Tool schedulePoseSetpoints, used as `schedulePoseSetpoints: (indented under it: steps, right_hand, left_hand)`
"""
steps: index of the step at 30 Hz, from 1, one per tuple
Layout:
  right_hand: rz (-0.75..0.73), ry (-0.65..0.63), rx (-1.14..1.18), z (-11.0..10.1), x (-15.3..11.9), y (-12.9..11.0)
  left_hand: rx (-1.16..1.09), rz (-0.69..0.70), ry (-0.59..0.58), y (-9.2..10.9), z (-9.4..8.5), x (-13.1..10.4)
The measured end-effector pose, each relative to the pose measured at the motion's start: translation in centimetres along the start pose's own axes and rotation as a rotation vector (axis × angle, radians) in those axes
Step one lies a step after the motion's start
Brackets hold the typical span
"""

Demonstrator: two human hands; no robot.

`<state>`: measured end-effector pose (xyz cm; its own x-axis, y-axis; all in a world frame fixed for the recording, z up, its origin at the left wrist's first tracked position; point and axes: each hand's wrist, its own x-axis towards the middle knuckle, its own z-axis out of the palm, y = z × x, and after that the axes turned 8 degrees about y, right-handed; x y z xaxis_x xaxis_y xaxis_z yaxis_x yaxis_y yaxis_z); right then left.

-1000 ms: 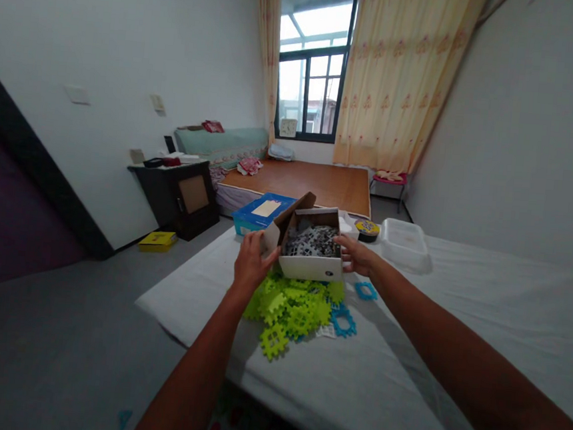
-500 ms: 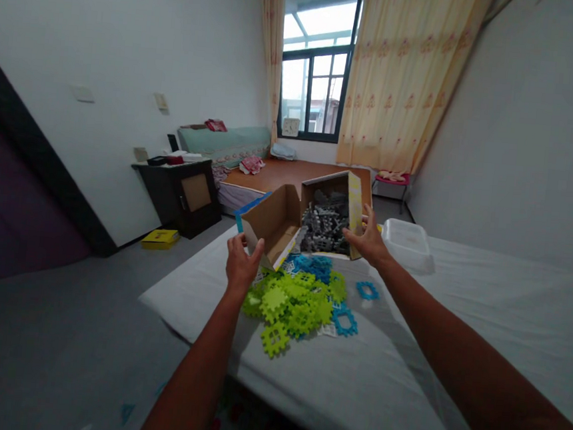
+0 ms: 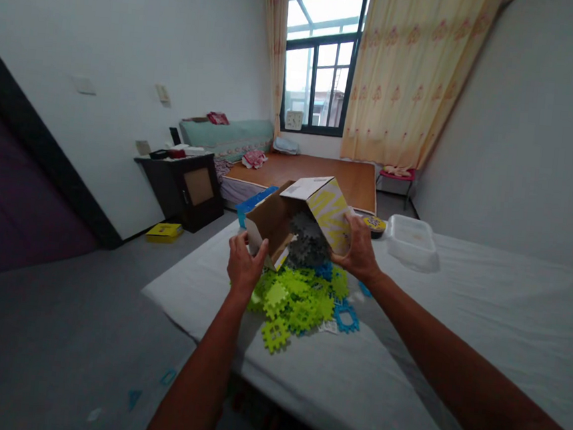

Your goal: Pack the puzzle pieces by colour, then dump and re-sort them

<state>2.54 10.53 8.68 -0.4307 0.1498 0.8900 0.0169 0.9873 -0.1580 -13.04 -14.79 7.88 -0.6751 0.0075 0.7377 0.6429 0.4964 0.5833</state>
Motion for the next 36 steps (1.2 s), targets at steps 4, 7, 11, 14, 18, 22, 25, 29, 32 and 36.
schedulePoseSetpoints:
  steps: [4,7,11,14,18,22,25,29,32,36]
  right_hand:
    - [0.049,0.053,-0.034,-0.1,0.7,0.2]
    - [0.127,0.098,-0.052,-0.2,1.2,0.3]
    - [0.197,0.118,-0.051,-0.4,1.6,0.5]
    - [0.159,0.109,-0.036,-0.8,1.7,0.5]
    - [0.059,0.081,-0.021,-1.4,1.4,0.5]
    - [-0.008,0.102,-0.008,-2.0,0.9,0.2]
    - [-0.070,0.083,0.023,-2.5,0.7,-0.2]
    - [-0.031,0.061,0.035,-3.4,0.9,-0.9]
    - [-0.046,0.067,0.035,-3.8,1.3,-1.2]
    - [-0.022,0.095,0.011,-4.2,1.6,-0.6]
  left_hand:
    - [0.005,0.020,0.003,0.2,-0.7,-0.4]
    - [-0.004,0.017,0.023,0.1,-1.2,-0.5]
    - [-0.025,0.024,0.050,0.1,-1.5,-0.4]
    - [-0.028,0.049,0.067,0.6,-1.6,-0.2]
    - [-0.056,0.094,0.099,1.3,-1.9,0.2]
    - [-0.059,0.112,0.154,1.8,-2.6,1.0]
    - [-0.042,0.102,0.182,1.6,-3.0,1.4]
    - [-0.012,0.100,0.183,1.1,-3.2,1.5]
    - [-0.006,0.114,0.184,1.0,-3.1,1.5]
    - [-0.017,0.186,0.154,0.6,-2.8,1.2]
